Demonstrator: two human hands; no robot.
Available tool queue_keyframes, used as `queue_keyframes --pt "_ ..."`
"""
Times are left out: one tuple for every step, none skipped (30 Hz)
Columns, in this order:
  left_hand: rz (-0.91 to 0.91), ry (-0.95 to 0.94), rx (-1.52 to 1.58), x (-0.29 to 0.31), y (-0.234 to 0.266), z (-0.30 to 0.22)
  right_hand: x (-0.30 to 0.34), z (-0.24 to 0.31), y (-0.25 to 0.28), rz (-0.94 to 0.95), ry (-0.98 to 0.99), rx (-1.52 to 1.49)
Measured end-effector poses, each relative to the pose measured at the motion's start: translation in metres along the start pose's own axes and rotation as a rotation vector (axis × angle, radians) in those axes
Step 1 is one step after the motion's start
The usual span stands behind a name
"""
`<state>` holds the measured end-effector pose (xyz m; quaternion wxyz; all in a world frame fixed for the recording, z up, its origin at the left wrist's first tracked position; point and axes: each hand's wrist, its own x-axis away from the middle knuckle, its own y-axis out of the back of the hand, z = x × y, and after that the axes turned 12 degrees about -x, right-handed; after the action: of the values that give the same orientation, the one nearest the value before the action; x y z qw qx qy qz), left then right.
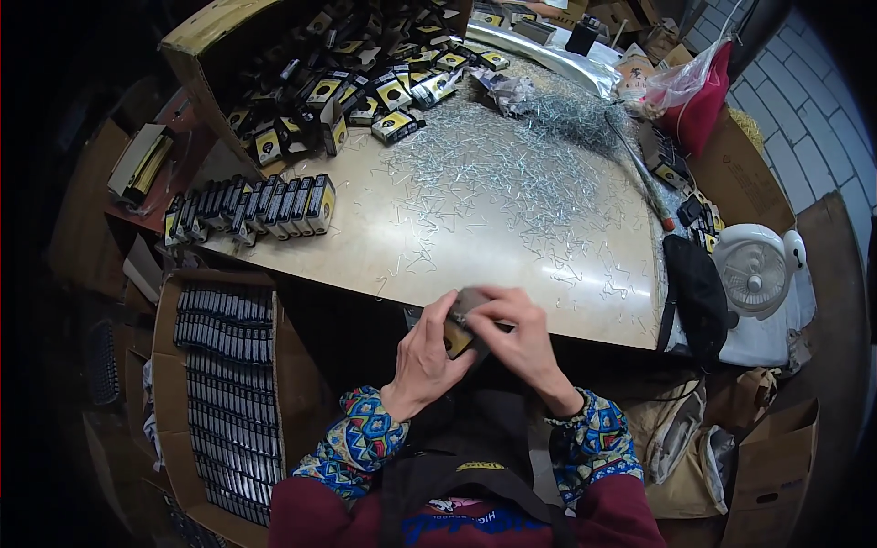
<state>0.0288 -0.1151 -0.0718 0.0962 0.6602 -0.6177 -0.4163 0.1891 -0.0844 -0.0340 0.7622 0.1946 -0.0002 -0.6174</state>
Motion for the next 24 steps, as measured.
queue_keyframes --pt "0.000 0.000 0.001 0.000 0.000 0.001 -0.001 0.004 -0.001 0.052 -0.193 -0.040" --pt "0.020 -0.008 -0.013 0.001 0.000 0.002 -0.003 0.003 0.001 0.051 -0.194 -0.039" --pt "0.041 -0.015 -0.028 0.001 0.000 0.003 -0.005 0.001 0.003 0.014 -0.121 -0.009" --pt "0.041 -0.013 -0.027 0.000 0.000 0.003 -0.006 0.000 0.005 -0.021 -0.049 0.020" --pt "0.029 -0.059 -0.040 -0.001 0.000 0.002 -0.008 0.001 0.005 -0.020 -0.051 0.020" --pt "0.016 -0.106 -0.052 -0.002 0.000 0.001 -0.009 0.003 0.004 0.068 -0.014 0.104" --pt "0.015 -0.103 -0.053 -0.002 0.000 0.002 -0.011 0.004 0.003 0.158 0.025 0.187" --pt "0.006 -0.050 -0.029 -0.001 0.000 0.003 -0.011 0.008 0.003 0.161 0.026 0.186" --pt "-0.004 0.003 -0.005 0.001 0.001 0.003 -0.010 0.016 0.003 0.057 -0.047 0.010" --pt "-0.015 0.058 0.018 0.002 0.001 0.004 -0.009 0.019 0.003 -0.044 -0.120 -0.165" --pt "-0.043 0.041 -0.005 0.002 0.002 0.006 -0.007 0.016 0.010 -0.061 -0.042 -0.143" --pt "-0.047 0.048 -0.009 0.002 0.002 0.008 -0.004 0.011 0.006 -0.052 -0.041 -0.146" --pt "-0.068 0.009 -0.001 -0.002 0.002 0.005 0.002 0.009 0.006 -0.016 0.025 -0.050" --pt "-0.087 -0.028 0.005 -0.003 0.000 0.003 0.009 0.003 0.004 0.021 0.088 0.043" --pt "-0.080 -0.061 0.002 -0.003 -0.003 0.004 0.014 -0.002 -0.001 0.071 0.064 0.001" --pt "-0.078 -0.060 0.004 -0.003 -0.003 0.004 0.019 -0.002 -0.006 0.060 0.013 -0.003" --pt "-0.068 -0.080 -0.051 -0.002 -0.003 0.003 0.019 0.000 -0.011 0.002 0.024 -0.059" --pt "-0.058 -0.100 -0.106 -0.002 -0.004 0.003 0.019 0.002 -0.015 -0.056 0.035 -0.116" --pt "-0.079 -0.096 -0.130 -0.004 -0.004 0.002 0.021 0.001 -0.017 -0.055 0.033 -0.118" --pt "-0.077 -0.094 -0.131 -0.003 -0.002 0.000 0.022 0.000 -0.019 -0.079 -0.036 -0.243" --pt "-0.033 0.053 -0.089 -0.002 0.000 -0.004 0.024 -0.001 -0.020 -0.104 -0.105 -0.367" --pt "0.009 0.202 -0.049 -0.002 0.002 -0.006 0.024 -0.001 -0.020 -0.101 -0.106 -0.370" --pt "-0.017 0.204 -0.072 -0.002 0.000 -0.006 0.024 -0.002 -0.020 -0.110 -0.179 -0.470" --pt "-0.017 0.208 -0.076 -0.004 0.001 -0.007 0.024 -0.002 -0.019 -0.119 -0.252 -0.570"
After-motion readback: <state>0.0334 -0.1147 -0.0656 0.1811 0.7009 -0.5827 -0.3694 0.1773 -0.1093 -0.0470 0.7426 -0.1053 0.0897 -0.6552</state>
